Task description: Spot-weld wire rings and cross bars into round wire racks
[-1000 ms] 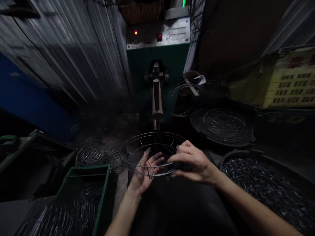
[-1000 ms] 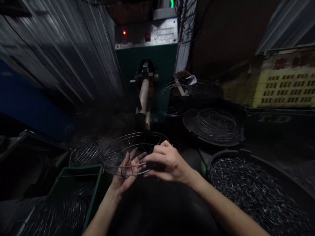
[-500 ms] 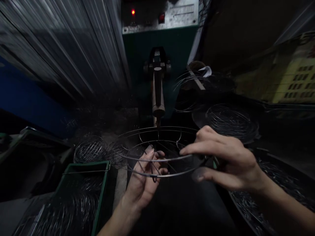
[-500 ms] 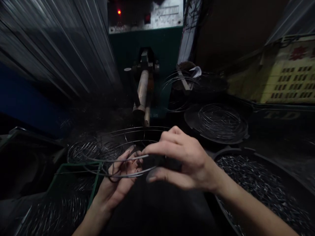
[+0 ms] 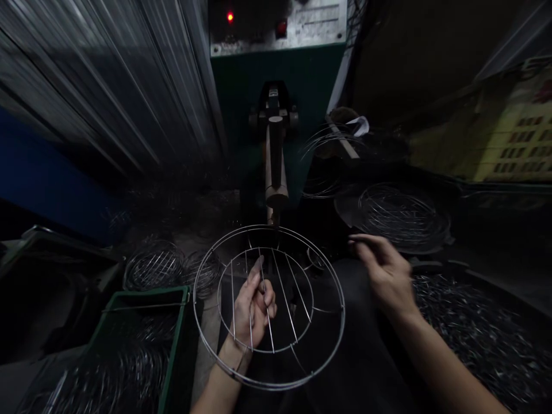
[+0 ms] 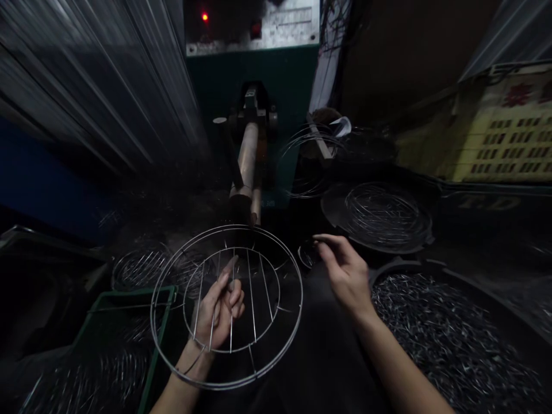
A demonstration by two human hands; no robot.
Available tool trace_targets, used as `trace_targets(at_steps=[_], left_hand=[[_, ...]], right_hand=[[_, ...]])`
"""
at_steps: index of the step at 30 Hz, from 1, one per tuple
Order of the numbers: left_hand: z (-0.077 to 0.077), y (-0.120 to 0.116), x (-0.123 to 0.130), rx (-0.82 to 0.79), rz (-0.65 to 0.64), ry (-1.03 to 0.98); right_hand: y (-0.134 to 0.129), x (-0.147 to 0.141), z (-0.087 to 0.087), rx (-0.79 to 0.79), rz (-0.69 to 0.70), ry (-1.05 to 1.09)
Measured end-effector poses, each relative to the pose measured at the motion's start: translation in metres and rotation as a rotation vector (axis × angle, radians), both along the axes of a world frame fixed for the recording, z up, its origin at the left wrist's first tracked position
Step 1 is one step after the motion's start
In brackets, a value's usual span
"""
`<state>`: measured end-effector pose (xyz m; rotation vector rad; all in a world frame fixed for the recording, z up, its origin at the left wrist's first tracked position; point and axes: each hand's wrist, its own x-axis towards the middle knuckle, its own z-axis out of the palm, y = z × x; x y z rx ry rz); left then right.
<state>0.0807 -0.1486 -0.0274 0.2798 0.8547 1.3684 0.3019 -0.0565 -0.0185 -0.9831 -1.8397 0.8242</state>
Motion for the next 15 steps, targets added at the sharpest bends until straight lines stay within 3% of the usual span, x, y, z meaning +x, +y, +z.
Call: trace_targets(at_steps=[2,5,12,15], left_hand=[[0.008,0.001,-0.001,-0.024,-0.036,-0.040],[0.021,0.004,-0.005,-0.030,-0.045,-0.076],[0.058,0.028,-0.015,-0.051,-0.039,-0.115],[0.071,0.036,-0.017,-0.069,-0.024,-0.143]], right_hand=[[0.024,-0.010,-0.009,-0.123,-0.122,0.003],[0.044,-0.037,-0.016,-0.246,-0.040,-0.030],[0.056,-0.064,-0.013,-0.292,-0.025,0.087],[0.057,-0.068,-0.017,-0.426,-0.007,0.198]])
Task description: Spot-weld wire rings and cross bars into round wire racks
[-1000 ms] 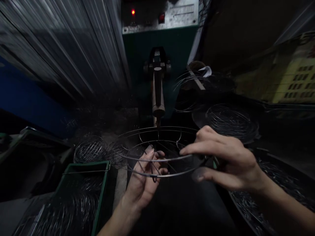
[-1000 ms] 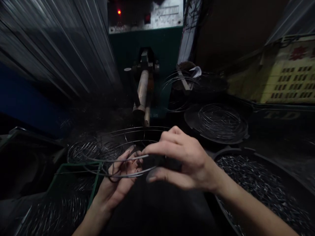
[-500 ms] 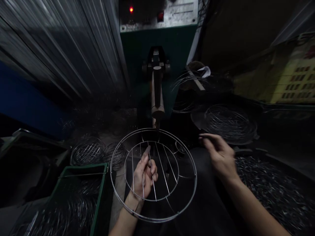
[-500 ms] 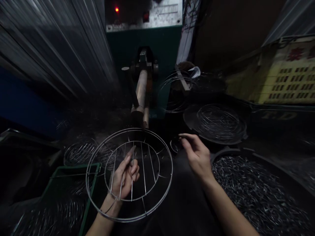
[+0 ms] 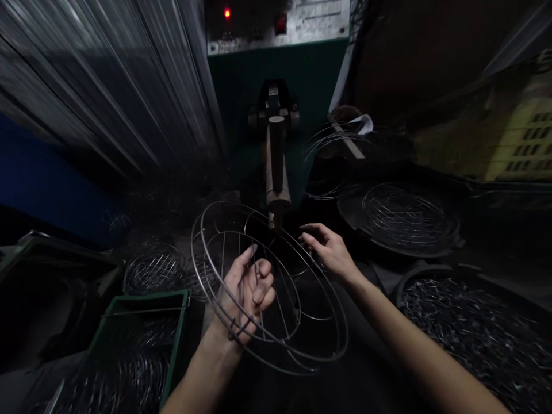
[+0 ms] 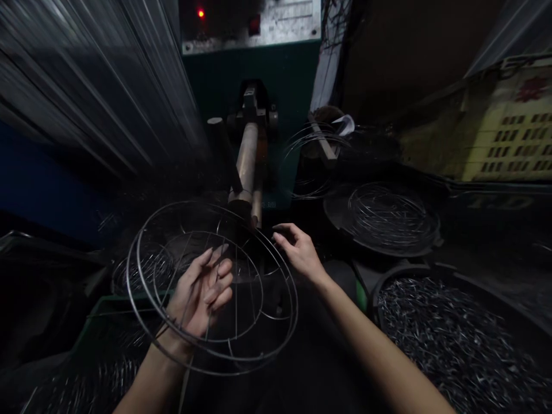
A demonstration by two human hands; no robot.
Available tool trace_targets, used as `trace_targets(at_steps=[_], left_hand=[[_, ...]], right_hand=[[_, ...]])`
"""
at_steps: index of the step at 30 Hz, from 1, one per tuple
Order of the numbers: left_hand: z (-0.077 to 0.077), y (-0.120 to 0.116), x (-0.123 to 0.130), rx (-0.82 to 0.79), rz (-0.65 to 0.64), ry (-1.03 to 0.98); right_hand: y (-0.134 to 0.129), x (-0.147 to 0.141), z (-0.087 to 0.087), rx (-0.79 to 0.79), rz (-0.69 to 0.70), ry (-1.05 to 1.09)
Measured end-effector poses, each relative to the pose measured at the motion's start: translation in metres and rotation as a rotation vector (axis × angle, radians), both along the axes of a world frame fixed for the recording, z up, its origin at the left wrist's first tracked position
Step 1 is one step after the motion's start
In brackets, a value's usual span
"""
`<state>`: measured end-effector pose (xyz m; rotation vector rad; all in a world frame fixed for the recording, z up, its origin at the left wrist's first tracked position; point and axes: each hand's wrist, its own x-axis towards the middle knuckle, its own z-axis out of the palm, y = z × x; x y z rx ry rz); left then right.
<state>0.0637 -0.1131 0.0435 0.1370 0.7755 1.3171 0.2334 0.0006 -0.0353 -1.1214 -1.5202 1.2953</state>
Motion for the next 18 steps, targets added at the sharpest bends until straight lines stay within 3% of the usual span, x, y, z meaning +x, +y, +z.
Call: trace_targets(at_steps=[5,18], left_hand=[[0.020,0.003,0.001,-0.091,0.052,-0.047],[0.047,0.021,0.015,-0.029,0.073,-0.045]], right_hand=[[-0.004,-0.012,-0.011,-0.273,0.027,0.327],[-0.015,-0.022,-0.008,-0.650,0.103,0.715]])
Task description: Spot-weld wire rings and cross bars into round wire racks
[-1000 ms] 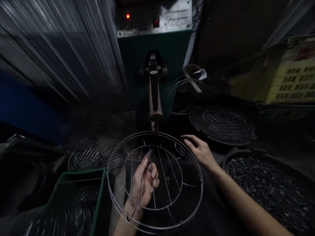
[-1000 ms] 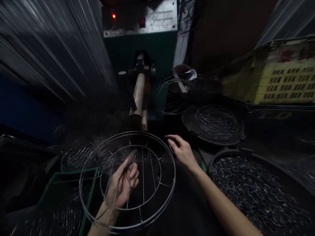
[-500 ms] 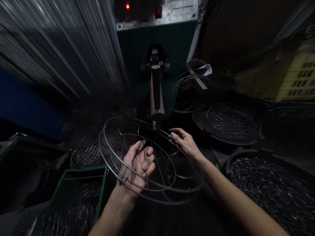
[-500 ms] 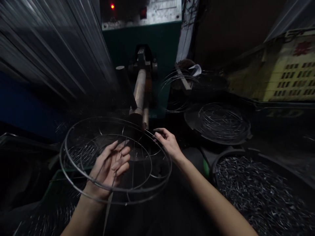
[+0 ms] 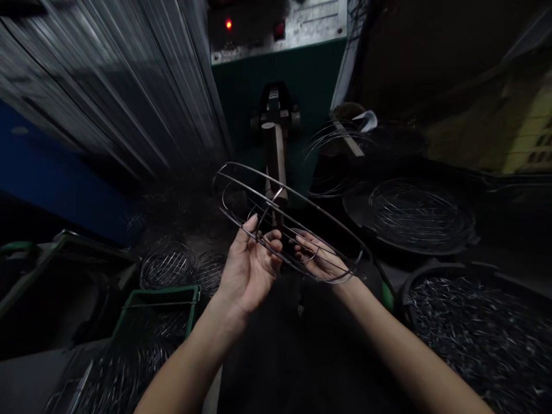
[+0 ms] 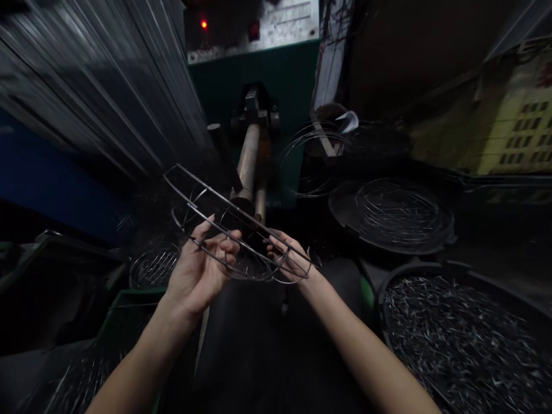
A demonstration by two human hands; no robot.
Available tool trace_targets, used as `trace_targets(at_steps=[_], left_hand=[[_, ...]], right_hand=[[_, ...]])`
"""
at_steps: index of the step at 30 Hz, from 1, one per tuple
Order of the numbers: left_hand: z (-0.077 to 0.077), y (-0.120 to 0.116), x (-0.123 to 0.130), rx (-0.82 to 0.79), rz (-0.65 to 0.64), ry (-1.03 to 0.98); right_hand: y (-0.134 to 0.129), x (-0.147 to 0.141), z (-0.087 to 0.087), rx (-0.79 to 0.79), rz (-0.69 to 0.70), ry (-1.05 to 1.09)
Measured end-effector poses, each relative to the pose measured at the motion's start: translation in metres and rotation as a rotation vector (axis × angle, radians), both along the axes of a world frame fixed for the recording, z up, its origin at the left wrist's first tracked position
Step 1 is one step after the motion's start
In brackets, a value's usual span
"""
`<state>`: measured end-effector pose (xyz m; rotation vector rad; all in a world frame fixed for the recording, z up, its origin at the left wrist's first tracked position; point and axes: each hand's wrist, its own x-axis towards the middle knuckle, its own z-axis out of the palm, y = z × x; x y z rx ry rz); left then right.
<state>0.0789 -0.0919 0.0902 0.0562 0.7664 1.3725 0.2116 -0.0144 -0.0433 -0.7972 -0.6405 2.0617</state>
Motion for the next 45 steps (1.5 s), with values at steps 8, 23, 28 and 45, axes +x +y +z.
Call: trace_targets(at_steps=[8,23,28,45], left_hand=[[-0.011,0.000,0.008,0.065,-0.046,0.100],[-0.120,-0.017,-0.030,0.309,-0.289,0.103],[-0.128,-0.017,-0.037,0.356,-0.306,0.018],[-0.126,-0.012,-0.039,0.373,-0.288,-0.013]], right_hand=[[0.013,0.008,0.001,0.033,-0.119,0.036],[0.034,0.010,-0.008,0.485,-0.133,-0.310],[0.043,-0.002,-0.007,0.626,-0.106,-0.401],[0.052,-0.017,0.006,0.856,-0.145,-0.649]])
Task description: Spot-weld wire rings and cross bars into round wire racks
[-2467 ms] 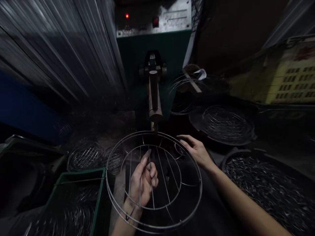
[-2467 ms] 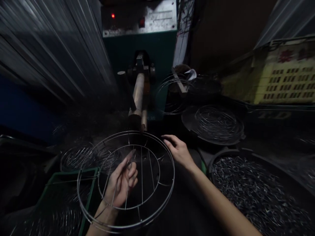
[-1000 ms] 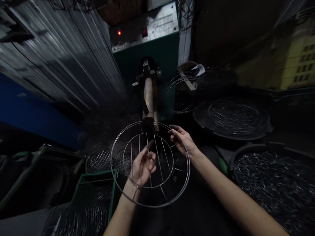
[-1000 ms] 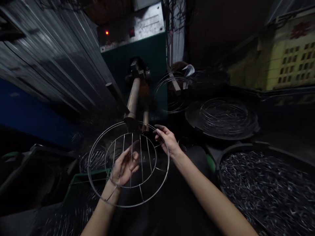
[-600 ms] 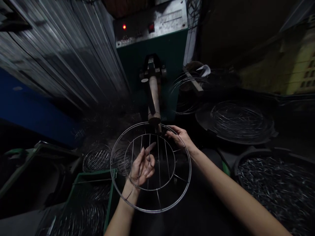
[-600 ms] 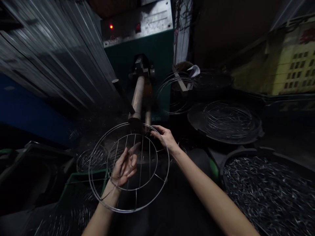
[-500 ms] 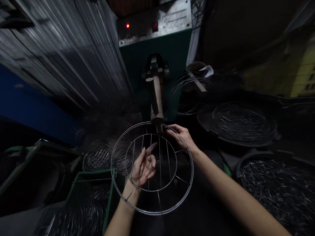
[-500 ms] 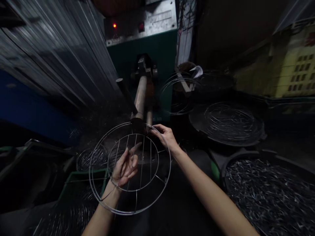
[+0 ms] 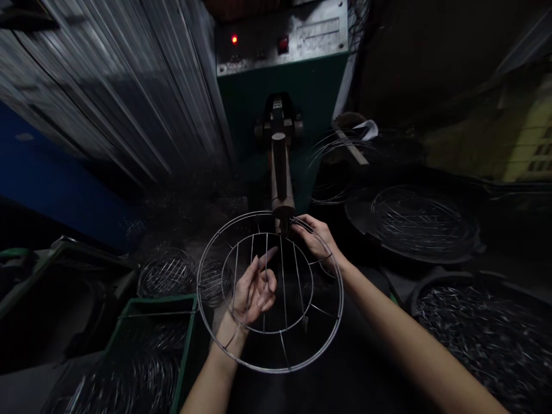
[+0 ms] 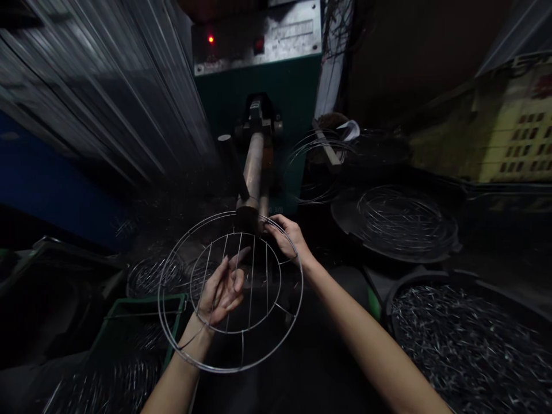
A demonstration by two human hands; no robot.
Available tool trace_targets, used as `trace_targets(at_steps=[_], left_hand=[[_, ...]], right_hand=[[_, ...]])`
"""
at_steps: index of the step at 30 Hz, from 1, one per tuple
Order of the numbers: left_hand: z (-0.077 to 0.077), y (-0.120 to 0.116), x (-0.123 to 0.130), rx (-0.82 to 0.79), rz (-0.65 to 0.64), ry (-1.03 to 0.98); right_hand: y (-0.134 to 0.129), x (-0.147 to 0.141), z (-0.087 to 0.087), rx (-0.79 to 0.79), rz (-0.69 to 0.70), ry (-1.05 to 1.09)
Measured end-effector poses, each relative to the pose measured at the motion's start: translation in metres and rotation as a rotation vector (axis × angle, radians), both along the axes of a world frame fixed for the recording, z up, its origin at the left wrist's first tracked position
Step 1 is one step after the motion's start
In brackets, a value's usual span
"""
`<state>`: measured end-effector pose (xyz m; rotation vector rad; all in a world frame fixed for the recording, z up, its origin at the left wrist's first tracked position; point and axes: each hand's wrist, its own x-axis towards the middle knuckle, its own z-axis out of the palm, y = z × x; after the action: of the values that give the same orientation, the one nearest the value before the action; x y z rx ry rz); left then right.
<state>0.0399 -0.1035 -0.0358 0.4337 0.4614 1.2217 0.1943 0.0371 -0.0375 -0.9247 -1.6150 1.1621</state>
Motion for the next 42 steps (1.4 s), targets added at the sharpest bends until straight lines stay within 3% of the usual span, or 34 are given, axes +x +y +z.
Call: trace_targets(at_steps=[9,19,25,30,33,37,42], left_hand=[[-0.006,0.001,0.000,-0.008,0.005,0.020],[-0.005,0.010,-0.004,-0.006,0.016,0.001],[0.007,0.009,-0.002,-0.040,0.036,0.123],[0.018,0.011,-0.003,-0.058,0.041,0.343],[0.018,0.012,-0.005,-0.008,0.005,0.430],[0.008,0.008,0.001,0.032,0.100,0.439],[-0.006,-0.004,0.012,0.077,0.302,0.472]], right_hand=[[0.002,-0.001,-0.011,0.018,-0.009,-0.037],[0.013,-0.005,-0.005,0.030,-0.007,-0.027],[0.008,-0.008,0.000,-0.081,-0.011,0.023],[-0.020,0.034,-0.001,-0.134,-0.042,0.014],[-0.049,0.062,-0.002,-0.174,0.036,-0.072],[-0.063,0.060,0.000,-0.104,-0.032,-0.069],[-0.042,0.028,0.002,-0.033,-0.100,-0.057]])
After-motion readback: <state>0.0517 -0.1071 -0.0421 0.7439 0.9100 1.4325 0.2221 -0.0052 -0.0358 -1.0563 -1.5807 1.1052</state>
